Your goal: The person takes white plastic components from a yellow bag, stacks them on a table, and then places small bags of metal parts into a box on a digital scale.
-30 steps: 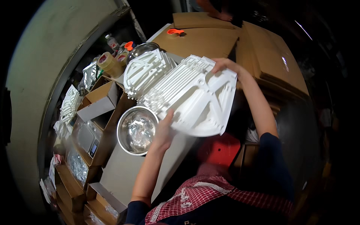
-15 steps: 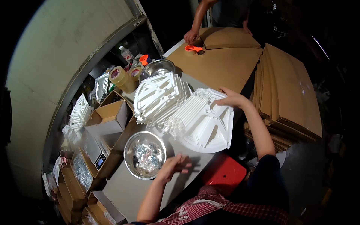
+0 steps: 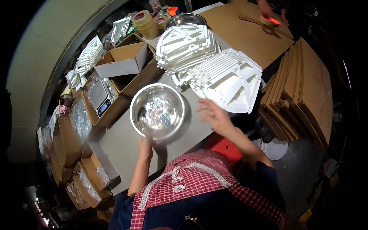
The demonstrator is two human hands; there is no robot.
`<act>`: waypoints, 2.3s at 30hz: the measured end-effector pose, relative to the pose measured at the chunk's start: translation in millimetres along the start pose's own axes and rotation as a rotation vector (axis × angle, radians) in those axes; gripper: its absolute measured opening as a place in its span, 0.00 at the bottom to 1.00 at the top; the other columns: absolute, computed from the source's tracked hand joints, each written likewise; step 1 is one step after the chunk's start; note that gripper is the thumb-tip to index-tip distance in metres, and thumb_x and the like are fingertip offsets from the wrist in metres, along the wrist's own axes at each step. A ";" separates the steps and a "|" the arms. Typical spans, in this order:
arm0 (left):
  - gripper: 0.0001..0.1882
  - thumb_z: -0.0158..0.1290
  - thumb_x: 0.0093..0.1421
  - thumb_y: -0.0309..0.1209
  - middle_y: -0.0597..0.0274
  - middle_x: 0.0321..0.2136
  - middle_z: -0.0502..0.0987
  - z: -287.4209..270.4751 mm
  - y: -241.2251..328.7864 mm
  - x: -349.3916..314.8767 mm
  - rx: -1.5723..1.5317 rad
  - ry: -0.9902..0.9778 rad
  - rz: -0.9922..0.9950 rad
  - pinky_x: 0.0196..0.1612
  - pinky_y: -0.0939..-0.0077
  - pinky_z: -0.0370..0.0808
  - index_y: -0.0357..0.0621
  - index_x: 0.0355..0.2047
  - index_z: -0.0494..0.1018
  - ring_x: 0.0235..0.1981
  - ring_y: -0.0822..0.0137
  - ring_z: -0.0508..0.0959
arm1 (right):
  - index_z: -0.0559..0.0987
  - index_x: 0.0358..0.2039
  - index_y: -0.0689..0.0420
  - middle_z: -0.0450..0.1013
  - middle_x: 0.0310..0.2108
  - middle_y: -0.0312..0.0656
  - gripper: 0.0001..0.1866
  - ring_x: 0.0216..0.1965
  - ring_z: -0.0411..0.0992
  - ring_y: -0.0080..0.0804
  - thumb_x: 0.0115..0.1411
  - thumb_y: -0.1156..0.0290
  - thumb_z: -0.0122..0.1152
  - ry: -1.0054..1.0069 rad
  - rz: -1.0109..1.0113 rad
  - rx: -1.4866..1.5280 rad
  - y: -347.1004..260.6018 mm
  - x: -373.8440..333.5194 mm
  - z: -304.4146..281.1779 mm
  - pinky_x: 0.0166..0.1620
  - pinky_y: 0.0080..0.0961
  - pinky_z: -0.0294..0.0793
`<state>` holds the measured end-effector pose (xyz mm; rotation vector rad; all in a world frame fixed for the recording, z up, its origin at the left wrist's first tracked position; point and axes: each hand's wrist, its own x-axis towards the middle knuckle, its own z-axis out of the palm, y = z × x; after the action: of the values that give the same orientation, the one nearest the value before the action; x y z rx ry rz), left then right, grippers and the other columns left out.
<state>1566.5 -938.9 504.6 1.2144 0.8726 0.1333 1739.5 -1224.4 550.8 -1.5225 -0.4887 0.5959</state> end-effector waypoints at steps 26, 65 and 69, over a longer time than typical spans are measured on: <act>0.37 0.50 0.55 0.18 0.44 0.65 0.49 -1.0 258.4 168.4 1.296 0.211 1.023 0.37 0.61 0.77 0.55 0.64 0.55 0.39 0.48 0.78 | 0.52 0.64 0.57 0.65 0.52 0.60 0.39 0.48 0.70 0.57 0.49 0.76 0.50 0.720 -0.386 -0.903 -108.2 386.6 -193.7 0.49 0.47 0.72; 0.11 0.51 0.60 0.37 0.54 0.27 0.79 -165.7 109.2 64.7 0.975 0.175 0.969 0.34 0.60 0.76 0.46 0.33 0.78 0.29 0.53 0.79 | 0.73 0.41 0.65 0.74 0.30 0.39 0.15 0.28 0.74 0.25 0.54 0.71 0.60 0.434 0.242 0.198 -67.7 52.1 71.2 0.32 0.21 0.77; 0.35 0.59 0.54 0.44 0.37 0.57 0.60 -210.7 167.2 177.8 1.122 0.432 0.899 0.55 0.40 0.61 0.34 0.55 0.62 0.60 0.40 0.58 | 0.74 0.39 0.62 0.73 0.27 0.37 0.12 0.22 0.72 0.23 0.56 0.71 0.58 0.625 0.272 0.243 -18.0 42.3 103.8 0.24 0.20 0.73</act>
<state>1609.3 -621.2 540.2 2.6595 0.6863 0.7156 1706.8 -1116.7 566.2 -1.4548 0.2641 0.3389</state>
